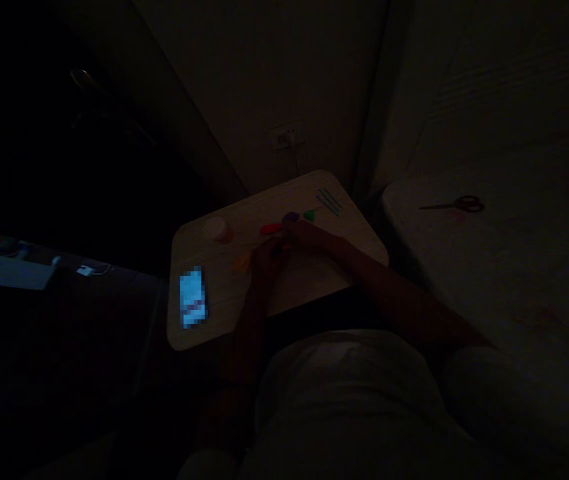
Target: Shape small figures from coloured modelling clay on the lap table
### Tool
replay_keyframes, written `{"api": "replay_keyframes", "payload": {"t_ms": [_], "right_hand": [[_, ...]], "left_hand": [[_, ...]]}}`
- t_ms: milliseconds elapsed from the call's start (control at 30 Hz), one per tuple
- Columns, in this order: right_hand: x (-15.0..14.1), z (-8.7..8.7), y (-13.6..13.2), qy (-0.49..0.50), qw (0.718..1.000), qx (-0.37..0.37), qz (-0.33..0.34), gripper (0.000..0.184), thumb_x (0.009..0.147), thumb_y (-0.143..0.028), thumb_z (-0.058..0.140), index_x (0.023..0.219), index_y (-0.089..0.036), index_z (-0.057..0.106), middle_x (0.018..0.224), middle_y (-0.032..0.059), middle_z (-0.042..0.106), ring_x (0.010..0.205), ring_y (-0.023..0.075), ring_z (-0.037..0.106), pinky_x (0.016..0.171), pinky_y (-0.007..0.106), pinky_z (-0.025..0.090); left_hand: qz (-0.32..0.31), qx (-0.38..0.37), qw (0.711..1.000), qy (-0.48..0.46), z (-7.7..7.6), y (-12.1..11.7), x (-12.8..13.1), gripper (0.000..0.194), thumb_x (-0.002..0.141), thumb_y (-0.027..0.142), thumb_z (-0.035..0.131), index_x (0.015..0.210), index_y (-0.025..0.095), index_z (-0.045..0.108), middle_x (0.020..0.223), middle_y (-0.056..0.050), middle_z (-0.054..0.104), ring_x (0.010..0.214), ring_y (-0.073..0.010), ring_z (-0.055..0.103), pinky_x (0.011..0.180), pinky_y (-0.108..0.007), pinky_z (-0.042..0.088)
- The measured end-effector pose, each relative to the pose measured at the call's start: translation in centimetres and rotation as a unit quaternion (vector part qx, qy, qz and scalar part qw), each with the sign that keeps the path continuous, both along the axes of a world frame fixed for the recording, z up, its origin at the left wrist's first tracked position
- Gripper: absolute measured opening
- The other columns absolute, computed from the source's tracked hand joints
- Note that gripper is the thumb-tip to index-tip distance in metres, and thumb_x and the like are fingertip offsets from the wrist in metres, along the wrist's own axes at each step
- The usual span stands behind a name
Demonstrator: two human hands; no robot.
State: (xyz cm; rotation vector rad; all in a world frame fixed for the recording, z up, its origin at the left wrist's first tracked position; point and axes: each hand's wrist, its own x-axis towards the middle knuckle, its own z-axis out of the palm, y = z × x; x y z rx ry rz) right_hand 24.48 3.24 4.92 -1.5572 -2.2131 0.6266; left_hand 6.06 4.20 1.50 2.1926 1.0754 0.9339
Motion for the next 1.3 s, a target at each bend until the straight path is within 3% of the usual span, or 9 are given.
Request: {"api": "replay_keyframes", "payload": {"t_ms": [433,833,1300], "right_hand": [[-0.3,-0.6,0.2,0.007,1.000,0.001,-0.024,0.017,0.103,-0.020,0.048,0.113,-0.011,0.057,0.105,0.0176,0.072,0.081,0.0200,0.063,0.072,0.030,0.042],[0.0,-1.0,0.4,0.021,1.000,0.003,-0.016,0.015,0.102,-0.022,0.049,0.110,-0.012,0.057,0.103,0.0162,0.071,0.081,0.0198,0.061,0.072,0.030,0.041],[-0.1,-1.3,0.4,0.040,0.999,0.006,-0.006,0.013,0.099,-0.020,0.051,0.108,-0.013,0.056,0.104,0.0149,0.071,0.081,0.0188,0.060,0.072,0.029,0.041]], "left_hand": [[-0.010,0.046,0.999,0.018,-0.2,-0.1,-0.4,0.010,0.086,0.018,0.068,0.092,0.021,0.076,0.099,-0.006,0.079,0.096,-0.0231,0.073,0.092,-0.039,0.059],[0.003,-0.027,0.999,-0.025,-0.4,0.0,-0.2,0.013,0.083,0.015,0.071,0.090,0.022,0.080,0.099,-0.005,0.081,0.094,-0.0227,0.076,0.093,-0.039,0.061],[-0.009,-0.019,1.000,-0.023,-0.2,0.2,-0.3,0.011,0.083,0.016,0.069,0.086,0.022,0.077,0.097,-0.004,0.080,0.094,-0.0223,0.075,0.091,-0.039,0.060]]}}
